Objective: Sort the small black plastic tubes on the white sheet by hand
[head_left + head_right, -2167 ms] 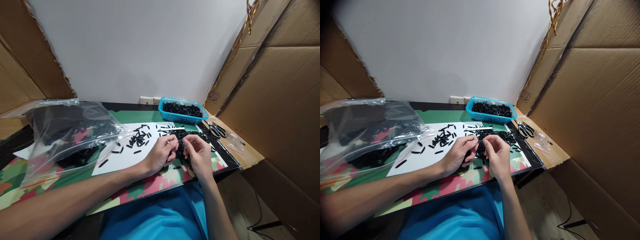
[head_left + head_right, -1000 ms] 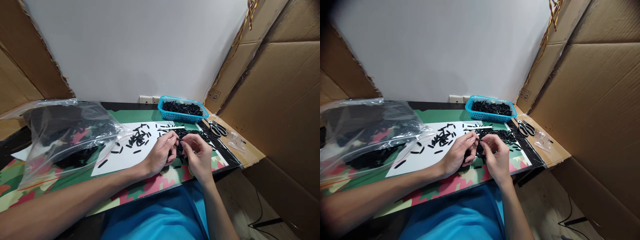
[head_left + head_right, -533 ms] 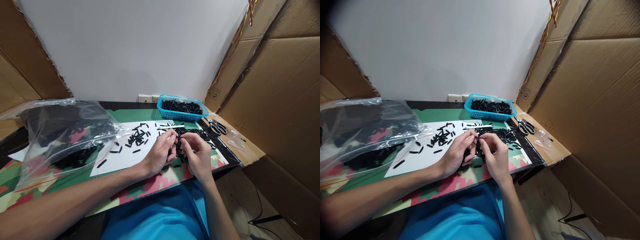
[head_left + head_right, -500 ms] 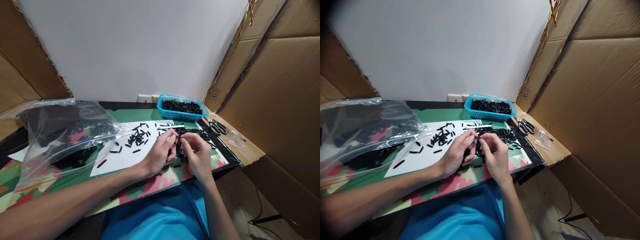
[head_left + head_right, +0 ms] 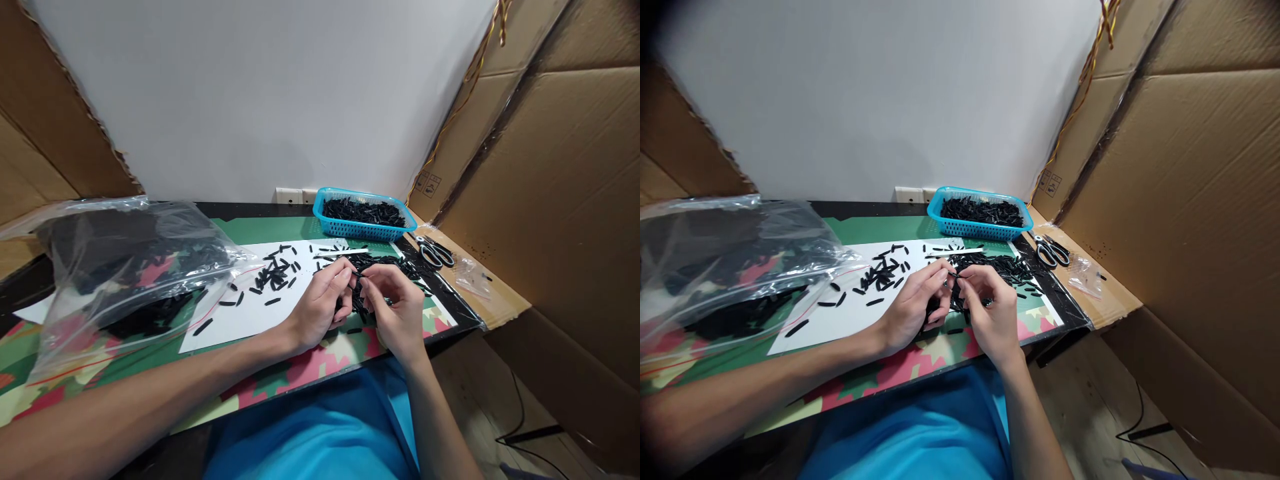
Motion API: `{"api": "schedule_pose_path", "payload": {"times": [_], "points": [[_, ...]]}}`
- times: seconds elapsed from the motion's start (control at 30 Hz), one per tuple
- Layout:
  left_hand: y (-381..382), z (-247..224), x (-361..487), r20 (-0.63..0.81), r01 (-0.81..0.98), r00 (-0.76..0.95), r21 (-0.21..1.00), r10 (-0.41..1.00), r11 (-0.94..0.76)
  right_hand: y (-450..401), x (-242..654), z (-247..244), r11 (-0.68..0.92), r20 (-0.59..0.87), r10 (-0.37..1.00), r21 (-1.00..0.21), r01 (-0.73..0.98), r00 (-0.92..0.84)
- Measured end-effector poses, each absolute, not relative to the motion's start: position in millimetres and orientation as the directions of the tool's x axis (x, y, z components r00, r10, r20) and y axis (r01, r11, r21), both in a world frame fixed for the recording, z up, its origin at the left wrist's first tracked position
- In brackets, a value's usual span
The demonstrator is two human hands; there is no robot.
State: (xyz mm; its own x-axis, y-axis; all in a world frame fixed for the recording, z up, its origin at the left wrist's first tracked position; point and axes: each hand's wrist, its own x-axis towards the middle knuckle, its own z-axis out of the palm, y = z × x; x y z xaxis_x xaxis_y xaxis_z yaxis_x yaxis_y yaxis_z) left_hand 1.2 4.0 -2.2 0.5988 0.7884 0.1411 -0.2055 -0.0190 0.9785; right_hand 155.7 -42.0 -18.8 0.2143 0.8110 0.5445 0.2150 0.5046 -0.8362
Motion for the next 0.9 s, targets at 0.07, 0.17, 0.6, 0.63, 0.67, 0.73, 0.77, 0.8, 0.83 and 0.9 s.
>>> {"api": "schedule_pose_path", "payload": {"times": [0.07,0.17,0.6,0.63,0.67,0.73,0.77,0.8,0.83,0.9], "points": [[4,-2,1,0.145,-0.211,0.598,0.977,0.788,-0.019,-43,155,-18,0.505,0.541,0.813,-0.839,0.204,0.216],[4,-2,1,0.148,-0.213,0.601,0.977,0.786,-0.021,-43,155,-17,0.501,0.535,0.816,-0.843,0.196,0.217],[2,0,-1,0.112,-0.194,0.612,0.981,0.783,0.01,-41,148,19,0.657,0.703,0.654,-0.711,0.25,0.28],[1,0,-2,0.115,-0.186,0.608,0.983,0.785,0.0,-32,150,31,0.7,0.76,0.58,-0.649,0.299,0.292],[1,0,-2,0.121,-0.179,0.602,0.984,0.789,-0.014,-20,153,44,0.731,0.791,0.516,-0.607,0.312,0.33],[0,0,-3,0.13,-0.18,0.587,0.983,0.8,-0.027,14,159,67,0.77,0.825,0.428,-0.547,0.329,0.369],[0,0,-3,0.131,-0.184,0.582,0.982,0.803,-0.027,33,162,75,0.768,0.822,0.434,-0.551,0.326,0.368],[0,-1,-3,0.132,-0.191,0.577,0.981,0.806,-0.024,52,166,79,0.742,0.806,0.488,-0.585,0.327,0.335],[0,-1,-3,0.135,-0.2,0.57,0.98,0.811,-0.022,69,169,81,0.681,0.763,0.593,-0.646,0.344,0.258],[0,-2,-2,0.14,-0.223,0.542,0.975,0.829,-0.018,89,173,78,0.576,0.657,0.746,-0.719,0.389,0.11]]}}
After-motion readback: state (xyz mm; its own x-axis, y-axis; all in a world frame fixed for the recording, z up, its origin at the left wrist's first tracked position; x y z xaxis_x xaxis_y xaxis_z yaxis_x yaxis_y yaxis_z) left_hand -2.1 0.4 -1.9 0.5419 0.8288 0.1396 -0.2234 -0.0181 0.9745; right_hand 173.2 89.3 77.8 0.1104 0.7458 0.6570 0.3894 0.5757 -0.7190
